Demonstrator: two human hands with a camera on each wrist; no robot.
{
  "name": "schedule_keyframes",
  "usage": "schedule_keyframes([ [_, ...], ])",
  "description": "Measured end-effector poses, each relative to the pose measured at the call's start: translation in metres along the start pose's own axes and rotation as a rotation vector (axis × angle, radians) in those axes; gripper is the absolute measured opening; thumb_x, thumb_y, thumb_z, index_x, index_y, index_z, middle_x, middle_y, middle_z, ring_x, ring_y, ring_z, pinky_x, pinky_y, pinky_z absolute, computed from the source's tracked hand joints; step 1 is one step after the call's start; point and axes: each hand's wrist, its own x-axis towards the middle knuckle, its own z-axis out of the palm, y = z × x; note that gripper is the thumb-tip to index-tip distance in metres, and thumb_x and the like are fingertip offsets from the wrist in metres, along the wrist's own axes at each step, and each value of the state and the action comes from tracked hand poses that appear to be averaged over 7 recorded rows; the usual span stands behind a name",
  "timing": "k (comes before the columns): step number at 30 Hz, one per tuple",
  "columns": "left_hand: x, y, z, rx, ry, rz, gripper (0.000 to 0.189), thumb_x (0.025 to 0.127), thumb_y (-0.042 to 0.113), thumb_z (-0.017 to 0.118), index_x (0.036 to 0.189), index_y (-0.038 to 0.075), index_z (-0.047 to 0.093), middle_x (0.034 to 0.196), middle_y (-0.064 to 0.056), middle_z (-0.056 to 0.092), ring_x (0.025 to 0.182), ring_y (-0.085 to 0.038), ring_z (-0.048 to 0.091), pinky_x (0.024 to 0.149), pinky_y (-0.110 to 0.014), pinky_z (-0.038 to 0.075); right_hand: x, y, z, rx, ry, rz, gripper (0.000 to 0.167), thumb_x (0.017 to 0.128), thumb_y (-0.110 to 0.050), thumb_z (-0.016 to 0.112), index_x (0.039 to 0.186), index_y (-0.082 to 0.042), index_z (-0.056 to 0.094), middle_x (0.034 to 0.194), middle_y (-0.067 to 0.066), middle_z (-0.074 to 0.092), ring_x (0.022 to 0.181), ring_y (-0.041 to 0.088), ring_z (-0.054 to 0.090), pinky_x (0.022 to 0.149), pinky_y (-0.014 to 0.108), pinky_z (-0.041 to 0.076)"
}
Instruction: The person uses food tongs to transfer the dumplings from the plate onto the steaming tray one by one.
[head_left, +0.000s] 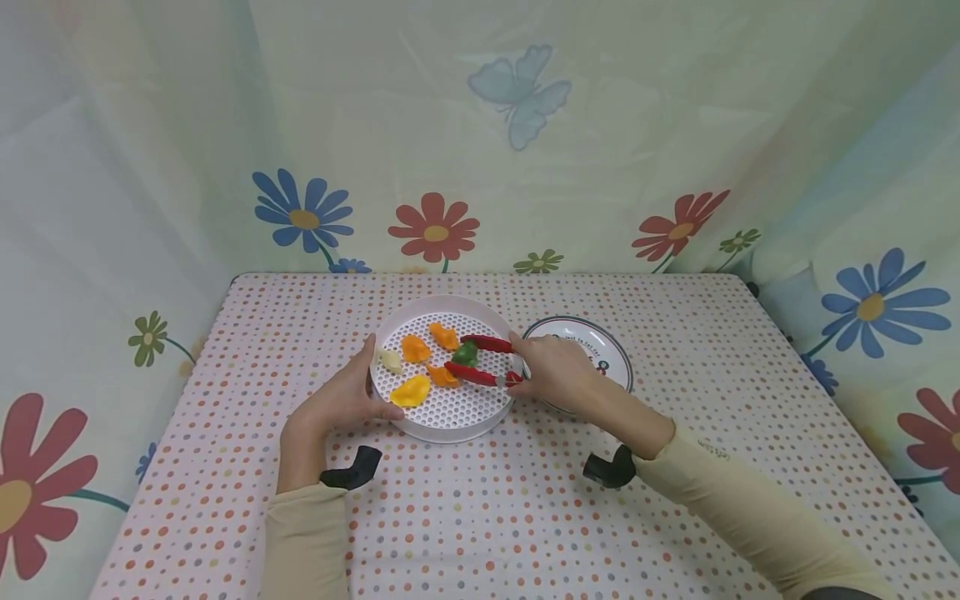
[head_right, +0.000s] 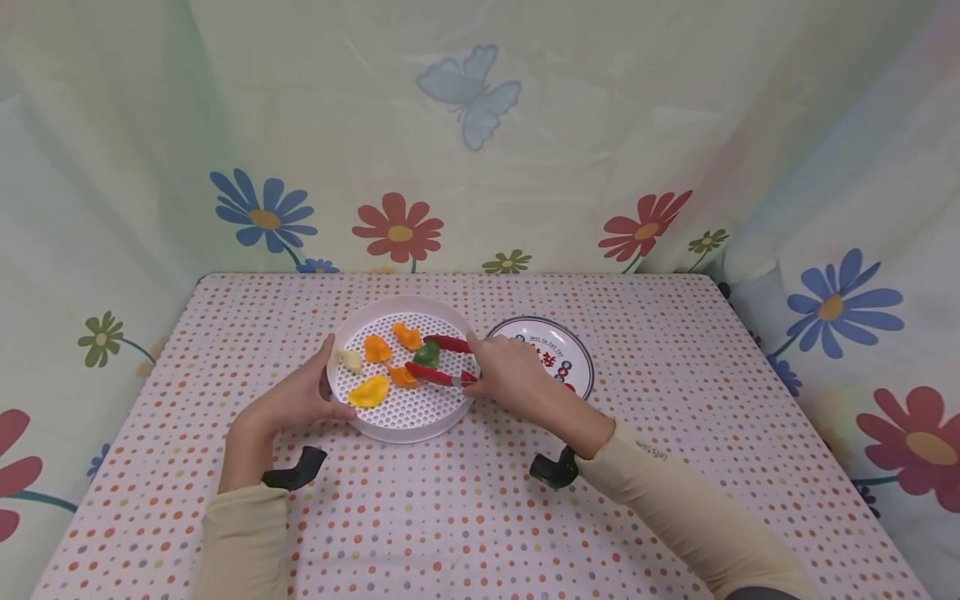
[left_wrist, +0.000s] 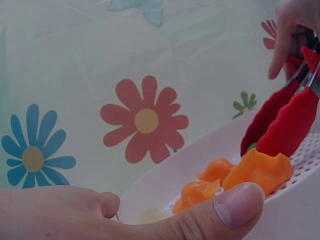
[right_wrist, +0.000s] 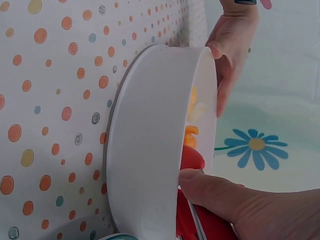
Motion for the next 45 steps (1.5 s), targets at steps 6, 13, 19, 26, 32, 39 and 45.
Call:
schedule_keyframes([
  [6,0.002,0.004,0.002,-0.005,-0.012,0.01,0.137,0.061,0.04,0.088,0.153,0.013,-0.009,0.161,-0.012,0.008,0.147,-0.032,0.012,0.117,-0.054,0.016,-0.005,0.003,-0.001,0.008,0.006,0.011,0.09,0.07,-0.044,0.081,0.142,-0.004,0.043,0.117,0.011,0.068,0.091,0.018,0.066,0.057,0.027,0.05],
  [13,0.005,0.007,0.007,0.0,-0.013,0.018,0.136,0.061,0.039,0.088,0.153,0.013,-0.008,0.161,-0.012,0.008,0.147,-0.032,0.013,0.117,-0.054,0.016,-0.02,0.012,-0.006,0.065,0.023,0.076,0.094,0.07,-0.044,0.081,0.146,-0.008,0.037,0.131,0.013,0.059,0.109,0.026,0.064,0.075,0.039,0.057],
  [19,0.006,0.007,0.009,0.009,-0.032,-0.026,0.136,0.062,0.041,0.087,0.153,0.015,-0.011,0.161,-0.012,0.007,0.147,-0.032,0.013,0.117,-0.054,0.015,-0.048,0.024,-0.005,0.175,0.215,0.131,0.094,0.071,-0.043,0.081,0.148,-0.014,0.035,0.14,0.014,0.051,0.106,0.031,0.064,0.082,0.047,0.055],
  [26,0.002,0.001,0.006,0.008,-0.038,-0.045,0.137,0.062,0.042,0.087,0.152,0.014,-0.013,0.161,-0.014,0.006,0.146,-0.034,0.013,0.117,-0.055,0.015,-0.07,0.054,0.015,0.34,0.404,0.191,0.078,0.074,-0.037,0.08,0.138,-0.009,0.046,0.14,0.019,0.041,0.115,0.04,0.053,0.086,0.055,0.052],
  [32,-0.004,-0.003,0.002,0.03,-0.035,-0.062,0.136,0.064,0.043,0.086,0.152,0.015,-0.014,0.161,-0.014,0.006,0.146,-0.035,0.015,0.116,-0.056,0.016,-0.078,0.079,0.035,0.364,0.436,0.286,0.077,0.073,-0.034,0.082,0.135,-0.006,0.046,0.136,0.021,0.039,0.113,0.043,0.05,0.088,0.058,0.05],
  [39,-0.007,-0.002,-0.003,0.037,-0.035,-0.066,0.135,0.065,0.042,0.085,0.151,0.015,-0.016,0.16,-0.015,0.005,0.146,-0.036,0.014,0.116,-0.057,0.015,-0.079,0.093,0.048,0.342,0.469,0.332,0.081,0.07,-0.033,0.083,0.136,-0.005,0.045,0.132,0.022,0.043,0.117,0.04,0.048,0.091,0.055,0.049],
  [45,-0.004,0.001,-0.002,0.017,-0.043,-0.033,0.135,0.065,0.04,0.085,0.151,0.014,-0.016,0.161,-0.015,0.004,0.146,-0.036,0.011,0.116,-0.058,0.014,-0.077,0.1,0.052,0.339,0.462,0.382,0.08,0.071,-0.034,0.083,0.136,-0.007,0.045,0.136,0.022,0.04,0.118,0.043,0.047,0.092,0.057,0.048],
])
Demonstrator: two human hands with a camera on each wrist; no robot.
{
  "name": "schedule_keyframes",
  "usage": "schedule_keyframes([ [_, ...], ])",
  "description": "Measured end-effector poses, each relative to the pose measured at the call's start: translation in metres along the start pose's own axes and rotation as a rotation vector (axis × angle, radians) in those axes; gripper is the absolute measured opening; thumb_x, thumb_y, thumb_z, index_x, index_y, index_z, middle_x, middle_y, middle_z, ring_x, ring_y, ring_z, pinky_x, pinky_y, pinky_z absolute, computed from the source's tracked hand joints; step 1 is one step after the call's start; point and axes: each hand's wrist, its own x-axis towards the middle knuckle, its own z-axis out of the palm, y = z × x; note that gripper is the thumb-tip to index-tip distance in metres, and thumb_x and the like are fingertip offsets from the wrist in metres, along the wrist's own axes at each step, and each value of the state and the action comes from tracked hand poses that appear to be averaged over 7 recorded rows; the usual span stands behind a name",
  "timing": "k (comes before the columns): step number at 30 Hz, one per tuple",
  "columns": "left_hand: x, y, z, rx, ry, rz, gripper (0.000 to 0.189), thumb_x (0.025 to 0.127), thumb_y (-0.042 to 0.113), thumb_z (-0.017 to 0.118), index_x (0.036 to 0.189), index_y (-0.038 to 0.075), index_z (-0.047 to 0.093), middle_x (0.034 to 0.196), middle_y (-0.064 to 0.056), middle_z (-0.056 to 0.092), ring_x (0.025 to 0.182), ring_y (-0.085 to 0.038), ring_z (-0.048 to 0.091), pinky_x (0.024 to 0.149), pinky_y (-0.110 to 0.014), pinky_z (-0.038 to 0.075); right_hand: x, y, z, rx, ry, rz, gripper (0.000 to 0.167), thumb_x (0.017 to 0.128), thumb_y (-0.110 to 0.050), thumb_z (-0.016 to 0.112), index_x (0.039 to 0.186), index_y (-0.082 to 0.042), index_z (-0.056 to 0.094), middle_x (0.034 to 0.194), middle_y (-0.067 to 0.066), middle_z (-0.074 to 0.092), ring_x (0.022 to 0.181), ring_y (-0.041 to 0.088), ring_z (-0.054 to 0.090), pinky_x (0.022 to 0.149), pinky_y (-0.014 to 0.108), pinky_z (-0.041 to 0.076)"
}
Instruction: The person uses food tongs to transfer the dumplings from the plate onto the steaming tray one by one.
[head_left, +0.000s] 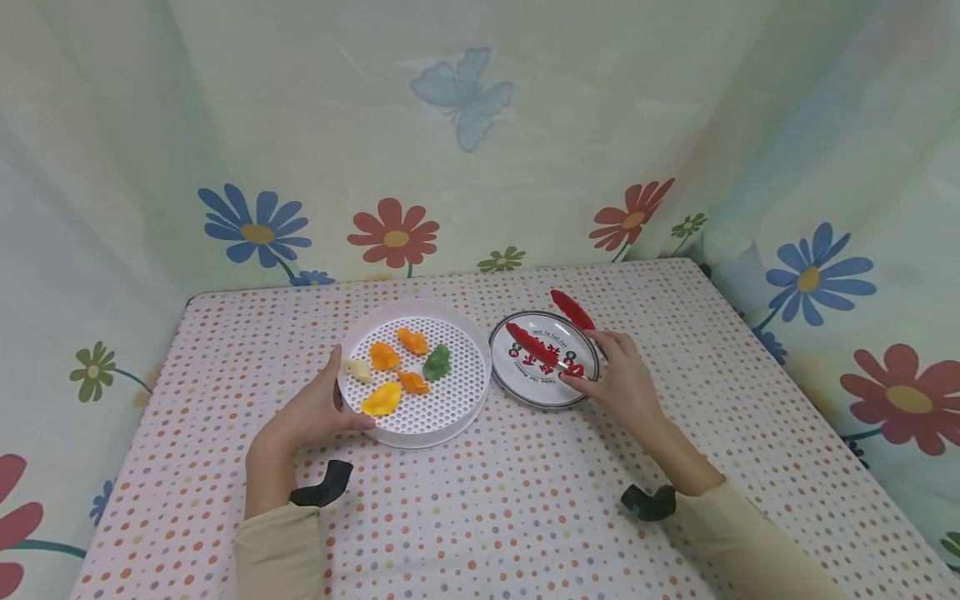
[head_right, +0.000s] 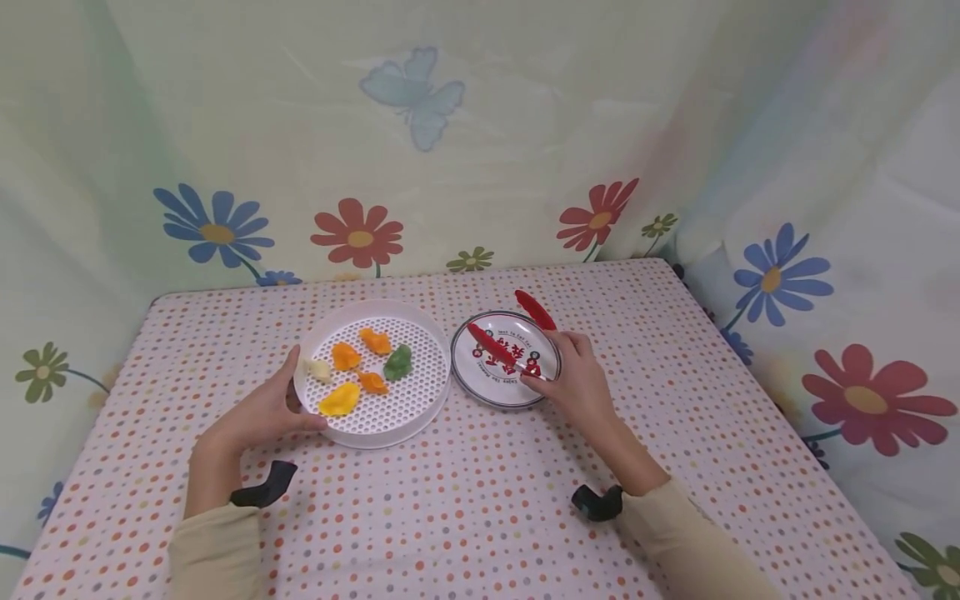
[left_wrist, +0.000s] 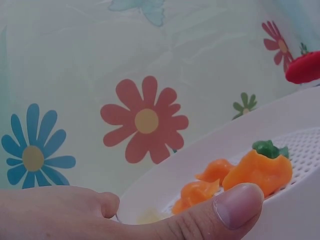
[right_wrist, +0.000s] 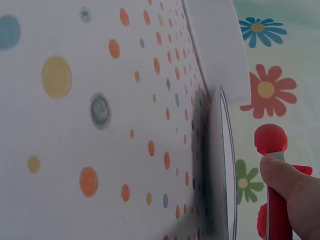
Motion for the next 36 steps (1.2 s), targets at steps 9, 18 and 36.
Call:
schedule_keyframes([
  [9,0.001,0.0,-0.001,0.0,0.011,0.006,0.138,0.063,0.043,0.086,0.151,0.016,-0.016,0.161,-0.014,0.004,0.147,-0.035,0.011,0.116,-0.057,0.014,0.008,-0.005,0.01,0.029,-0.047,0.022,0.079,0.072,-0.032,0.082,0.137,-0.006,0.044,0.139,0.022,0.035,0.122,0.042,0.045,0.097,0.055,0.045],
  [18,0.0,0.002,0.0,0.002,0.006,0.003,0.137,0.063,0.043,0.086,0.151,0.014,-0.015,0.161,-0.015,0.004,0.146,-0.037,0.01,0.116,-0.058,0.014,0.014,-0.007,0.022,0.023,-0.063,0.008,0.08,0.072,-0.035,0.082,0.137,-0.007,0.045,0.14,0.02,0.035,0.121,0.041,0.046,0.096,0.053,0.047],
  [36,-0.002,0.001,0.0,-0.008,0.021,0.018,0.136,0.063,0.04,0.087,0.152,0.013,-0.012,0.16,-0.015,0.008,0.146,-0.036,0.014,0.116,-0.057,0.015,0.012,-0.006,0.029,0.018,-0.082,-0.011,0.079,0.073,-0.034,0.082,0.138,-0.007,0.044,0.139,0.021,0.035,0.12,0.041,0.048,0.096,0.053,0.047],
])
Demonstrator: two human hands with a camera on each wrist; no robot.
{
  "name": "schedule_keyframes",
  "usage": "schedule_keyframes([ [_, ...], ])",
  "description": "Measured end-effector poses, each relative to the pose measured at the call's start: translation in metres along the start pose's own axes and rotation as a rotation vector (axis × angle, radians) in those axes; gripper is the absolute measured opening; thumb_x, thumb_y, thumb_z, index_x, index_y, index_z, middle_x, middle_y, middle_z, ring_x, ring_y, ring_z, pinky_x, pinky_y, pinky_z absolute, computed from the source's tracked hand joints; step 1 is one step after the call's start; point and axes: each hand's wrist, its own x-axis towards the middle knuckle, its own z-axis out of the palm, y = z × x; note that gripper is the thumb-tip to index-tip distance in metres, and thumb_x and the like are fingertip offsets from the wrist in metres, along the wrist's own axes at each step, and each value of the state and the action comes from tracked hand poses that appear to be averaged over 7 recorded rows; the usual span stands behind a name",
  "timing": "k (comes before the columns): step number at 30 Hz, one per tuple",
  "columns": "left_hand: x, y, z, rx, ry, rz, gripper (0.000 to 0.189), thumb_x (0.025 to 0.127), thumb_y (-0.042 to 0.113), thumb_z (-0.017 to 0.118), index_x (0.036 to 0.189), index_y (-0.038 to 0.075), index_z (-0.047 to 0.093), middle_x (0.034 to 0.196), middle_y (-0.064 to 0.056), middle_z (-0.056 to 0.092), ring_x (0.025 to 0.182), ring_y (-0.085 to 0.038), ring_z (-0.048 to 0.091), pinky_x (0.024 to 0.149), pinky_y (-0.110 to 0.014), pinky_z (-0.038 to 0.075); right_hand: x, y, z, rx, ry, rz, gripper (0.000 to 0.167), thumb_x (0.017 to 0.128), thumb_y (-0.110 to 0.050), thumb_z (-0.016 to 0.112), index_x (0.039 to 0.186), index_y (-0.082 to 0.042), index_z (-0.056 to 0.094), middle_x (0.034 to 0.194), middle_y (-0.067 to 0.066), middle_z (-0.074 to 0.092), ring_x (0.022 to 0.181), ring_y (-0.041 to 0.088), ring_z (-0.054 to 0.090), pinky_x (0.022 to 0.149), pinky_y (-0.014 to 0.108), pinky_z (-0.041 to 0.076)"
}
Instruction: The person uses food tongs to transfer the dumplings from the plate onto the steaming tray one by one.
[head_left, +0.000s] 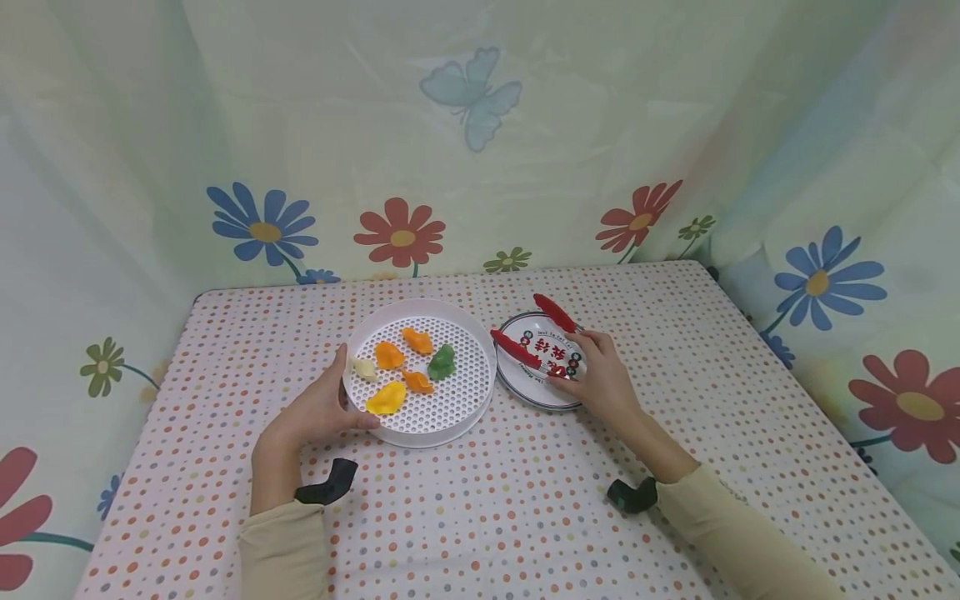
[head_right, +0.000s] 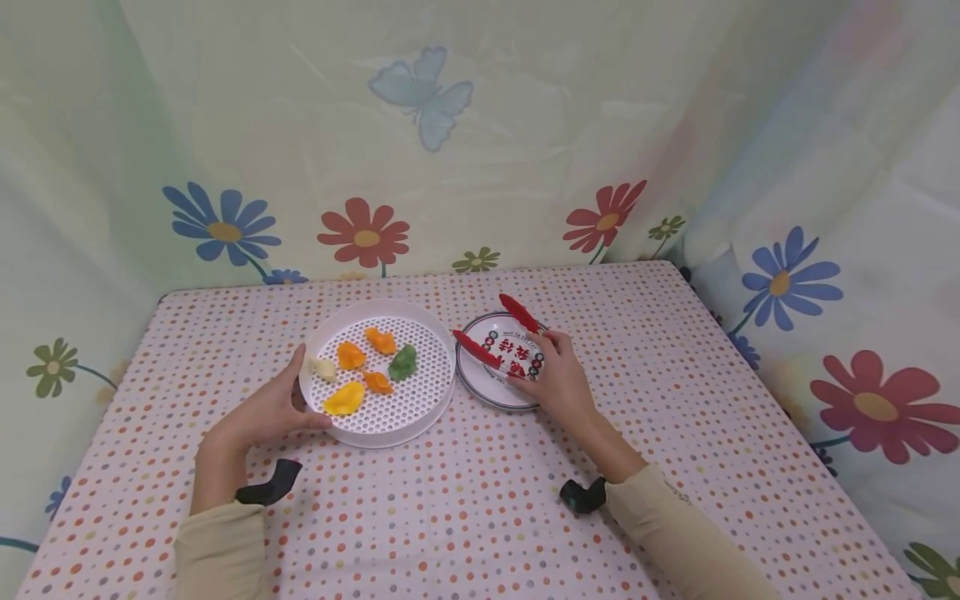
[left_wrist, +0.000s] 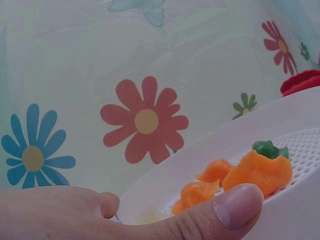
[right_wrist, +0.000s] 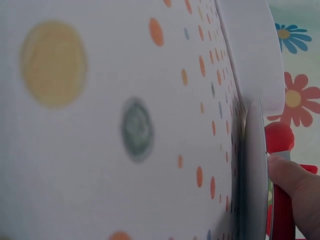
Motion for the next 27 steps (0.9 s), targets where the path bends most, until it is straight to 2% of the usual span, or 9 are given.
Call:
schedule_keyframes([
  [14,-0.0016,0.0017,0.0008,-0.011,0.004,0.011,0.136,0.062,0.04,0.087,0.152,0.014,-0.011,0.16,-0.014,0.008,0.146,-0.034,0.014,0.116,-0.056,0.014,-0.0032,0.0002,0.0014,0.0,-0.014,0.026,0.08,0.073,-0.032,0.082,0.138,-0.007,0.042,0.14,0.02,0.035,0.122,0.039,0.046,0.098,0.053,0.046],
  [21,-0.0019,0.0012,0.001,-0.004,0.002,0.001,0.136,0.063,0.04,0.087,0.152,0.014,-0.012,0.16,-0.014,0.007,0.146,-0.035,0.013,0.116,-0.057,0.014,-0.0022,-0.0027,-0.0005,-0.002,-0.059,0.037,0.081,0.074,-0.033,0.08,0.14,-0.007,0.041,0.141,0.022,0.033,0.122,0.039,0.045,0.099,0.053,0.045],
  [27,0.0002,0.0004,0.0008,-0.013,0.006,0.007,0.137,0.062,0.039,0.087,0.152,0.014,-0.012,0.161,-0.013,0.006,0.147,-0.034,0.013,0.116,-0.055,0.015,-0.0008,-0.0034,-0.0052,-0.034,-0.089,-0.007,0.085,0.075,-0.037,0.079,0.143,-0.008,0.037,0.142,0.025,0.031,0.121,0.04,0.046,0.097,0.054,0.045],
])
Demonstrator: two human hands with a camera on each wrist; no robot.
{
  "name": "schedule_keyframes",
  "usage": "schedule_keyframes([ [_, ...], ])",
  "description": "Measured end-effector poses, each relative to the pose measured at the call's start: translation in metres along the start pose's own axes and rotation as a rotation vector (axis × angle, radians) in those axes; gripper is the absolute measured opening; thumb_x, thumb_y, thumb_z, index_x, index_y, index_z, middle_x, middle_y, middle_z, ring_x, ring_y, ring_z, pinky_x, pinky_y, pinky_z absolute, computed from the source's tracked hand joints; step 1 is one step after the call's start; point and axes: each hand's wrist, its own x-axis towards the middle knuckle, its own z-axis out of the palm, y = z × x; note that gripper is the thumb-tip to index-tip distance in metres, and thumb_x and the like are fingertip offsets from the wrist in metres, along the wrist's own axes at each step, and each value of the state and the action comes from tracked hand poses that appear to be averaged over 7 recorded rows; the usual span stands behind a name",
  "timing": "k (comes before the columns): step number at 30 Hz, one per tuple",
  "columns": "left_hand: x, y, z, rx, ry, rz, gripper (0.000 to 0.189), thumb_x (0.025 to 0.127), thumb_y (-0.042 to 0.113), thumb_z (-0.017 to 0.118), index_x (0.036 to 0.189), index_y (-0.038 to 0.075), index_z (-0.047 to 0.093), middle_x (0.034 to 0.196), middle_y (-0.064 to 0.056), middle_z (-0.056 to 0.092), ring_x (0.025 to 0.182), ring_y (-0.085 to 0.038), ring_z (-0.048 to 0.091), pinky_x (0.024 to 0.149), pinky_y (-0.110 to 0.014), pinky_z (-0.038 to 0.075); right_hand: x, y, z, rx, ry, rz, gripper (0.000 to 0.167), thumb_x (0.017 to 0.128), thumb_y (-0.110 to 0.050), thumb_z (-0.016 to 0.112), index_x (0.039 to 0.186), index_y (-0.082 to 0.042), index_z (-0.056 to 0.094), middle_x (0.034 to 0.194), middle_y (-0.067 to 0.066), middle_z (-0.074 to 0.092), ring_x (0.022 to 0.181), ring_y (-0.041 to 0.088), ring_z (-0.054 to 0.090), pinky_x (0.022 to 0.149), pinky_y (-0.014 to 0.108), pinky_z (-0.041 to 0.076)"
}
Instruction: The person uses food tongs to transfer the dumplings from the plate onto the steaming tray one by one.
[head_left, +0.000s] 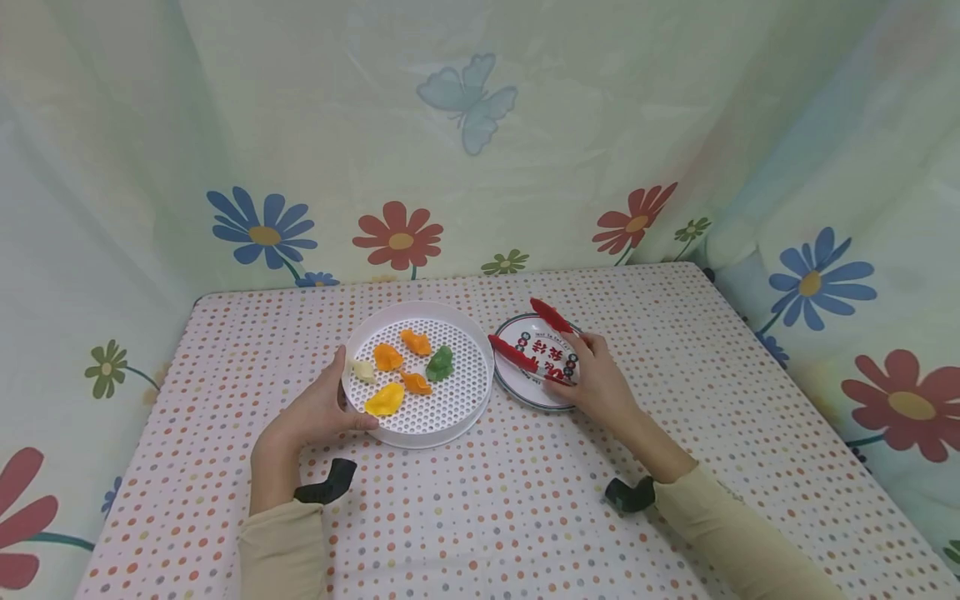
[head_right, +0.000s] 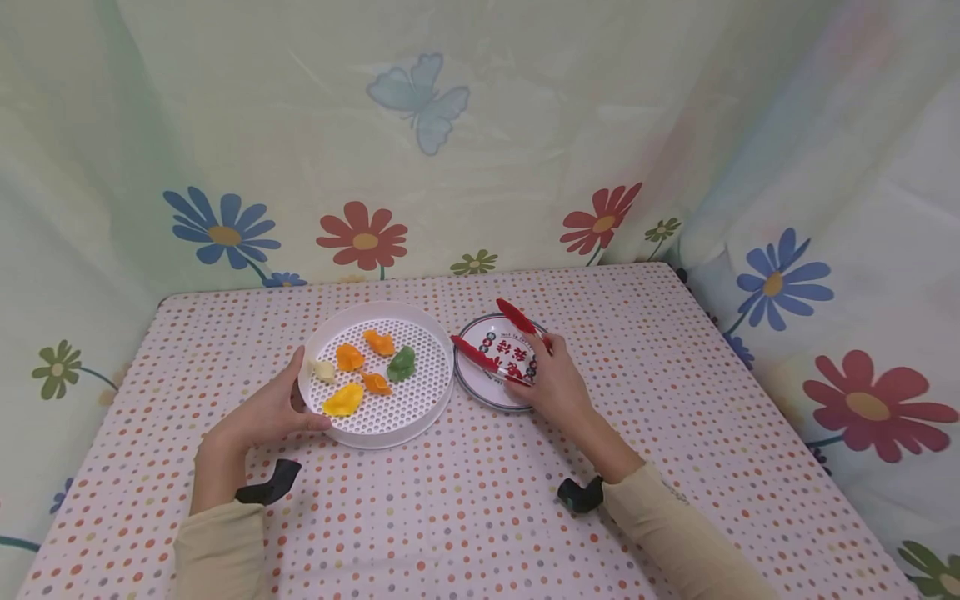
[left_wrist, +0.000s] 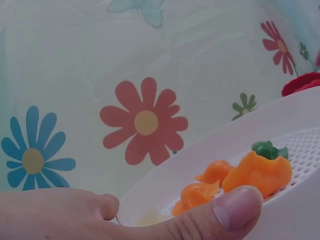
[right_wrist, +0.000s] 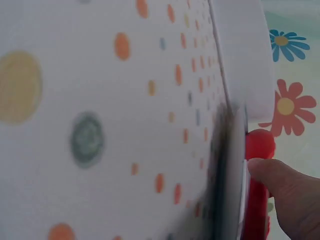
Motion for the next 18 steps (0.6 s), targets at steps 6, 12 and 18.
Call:
schedule_keyframes([
  [6,-0.007,0.013,-0.002,0.061,-0.005,0.0,0.132,0.068,0.04,0.084,0.151,0.011,-0.014,0.161,-0.015,-0.002,0.147,-0.036,0.005,0.116,-0.057,0.013,-0.011,-0.004,-0.021,-0.055,0.007,-0.05,0.083,0.08,-0.043,0.072,0.145,-0.009,0.033,0.146,0.025,0.028,0.123,0.043,0.045,0.096,0.057,0.046],
  [12,-0.015,0.038,-0.008,0.207,0.135,-0.037,0.1,0.086,0.045,0.065,0.153,0.008,0.001,0.159,-0.019,0.005,0.146,-0.04,0.008,0.114,-0.06,0.016,-0.009,-0.016,-0.051,-0.047,0.028,-0.107,0.074,0.085,-0.037,0.069,0.145,-0.012,0.034,0.147,0.023,0.027,0.125,0.042,0.045,0.096,0.058,0.046],
  [18,-0.009,0.075,-0.011,0.278,0.557,0.083,0.062,0.096,0.028,0.052,0.15,0.011,0.027,0.155,-0.015,0.028,0.142,-0.036,0.026,0.113,-0.056,0.026,0.007,-0.034,-0.081,-0.07,0.117,-0.212,0.071,0.087,-0.033,0.068,0.146,-0.013,0.034,0.147,0.019,0.032,0.129,0.038,0.042,0.101,0.055,0.043],
])
